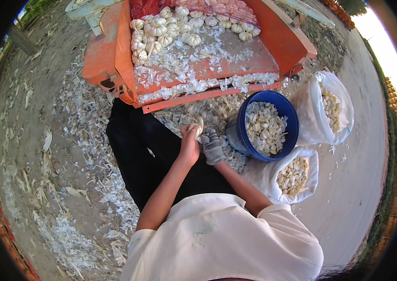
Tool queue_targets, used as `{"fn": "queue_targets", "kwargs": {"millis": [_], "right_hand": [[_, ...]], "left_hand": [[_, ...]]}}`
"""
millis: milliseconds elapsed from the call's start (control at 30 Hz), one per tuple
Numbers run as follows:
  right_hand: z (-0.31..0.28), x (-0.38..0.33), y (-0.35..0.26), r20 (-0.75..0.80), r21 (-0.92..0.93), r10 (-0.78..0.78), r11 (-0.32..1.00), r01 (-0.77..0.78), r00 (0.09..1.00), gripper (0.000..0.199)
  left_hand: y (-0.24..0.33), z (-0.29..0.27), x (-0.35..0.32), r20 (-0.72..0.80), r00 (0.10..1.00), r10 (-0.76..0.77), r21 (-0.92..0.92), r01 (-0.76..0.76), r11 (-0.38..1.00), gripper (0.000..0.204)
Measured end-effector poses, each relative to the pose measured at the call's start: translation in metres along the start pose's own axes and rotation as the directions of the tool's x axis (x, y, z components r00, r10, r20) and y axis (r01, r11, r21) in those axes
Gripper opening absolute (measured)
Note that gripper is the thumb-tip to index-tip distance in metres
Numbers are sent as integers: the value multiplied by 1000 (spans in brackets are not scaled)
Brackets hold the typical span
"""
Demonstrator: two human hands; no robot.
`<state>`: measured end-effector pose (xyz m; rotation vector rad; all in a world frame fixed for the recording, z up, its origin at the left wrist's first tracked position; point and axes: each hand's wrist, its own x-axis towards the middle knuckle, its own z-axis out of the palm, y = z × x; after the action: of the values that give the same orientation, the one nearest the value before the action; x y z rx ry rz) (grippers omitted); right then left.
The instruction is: The person repeatedly picks garlic bulbs from a red cart, peels them by hand, and places the peeled cloves into a blue bucket. The person also occasionally transfers peeled garlic into a white sack on the ground.
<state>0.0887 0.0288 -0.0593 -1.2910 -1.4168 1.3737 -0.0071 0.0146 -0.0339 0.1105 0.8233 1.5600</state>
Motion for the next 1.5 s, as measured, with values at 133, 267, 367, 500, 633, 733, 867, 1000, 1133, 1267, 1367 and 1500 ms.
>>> {"fn": "queue_targets", "kwargs": {"millis": [133, 267, 367, 500, 633, 733, 867, 1000, 1133, 1267, 1367, 1500], "right_hand": [[-24, -10, -27, 211, 474, 253, 818, -325, 944, 17], [-84, -22, -42, 189, 552, 371, 725, -411, 909, 17], [-161, -46, -80, -143, 420, 376, 861, -288, 916, 10], [-303, -90, -50, -382, -803, -47, 511, -306, 923, 31], [-293, -70, -51, -302, -879, -294, 455, -145, 907, 36], [-158, -34, -74, -118, -379, -147, 921, 92, 982, 37], [-41, -3, -57, 110, 200, -86, 978, 63, 990, 34], [-22, 1, -53, 84, 251, 77, 963, -96, 994, 21], [-21, 9, -27, 0, 351, 192, 919, -180, 981, 30], [-16, 12, -46, 103, 531, 349, 773, -348, 931, 30], [-17, 21, -21, 172, 791, 418, 481, -378, 892, 29], [-25, 25, -12, 224, 880, 436, 294, -373, 872, 23]], "left_hand": [[8, 0, -1, 139, 987, -74, -103, 89, 991, 20], [15, 4, -5, 251, 948, -196, -209, 251, 945, 24], [28, 11, -13, 301, 928, -222, -207, 291, 934, 41], [23, 18, -21, 409, 890, -202, 62, 194, 979, 49], [17, 21, -23, 459, 863, -212, 324, 59, 944, 52], [18, 24, -24, 478, 868, -136, 591, -204, 780, 52], [12, 25, -27, 470, 882, 12, 658, -360, 662, 57], [18, 20, -28, 366, 930, 27, 752, -313, 580, 56], [10, 21, -27, 328, 940, 92, 797, -328, 507, 57], [14, 25, -28, 367, 912, 183, 817, -410, 404, 55], [11, 27, -30, 409, 894, 185, 824, -449, 346, 52], [7, 29, -29, 552, 827, 103, 797, -560, 226, 51]]}}
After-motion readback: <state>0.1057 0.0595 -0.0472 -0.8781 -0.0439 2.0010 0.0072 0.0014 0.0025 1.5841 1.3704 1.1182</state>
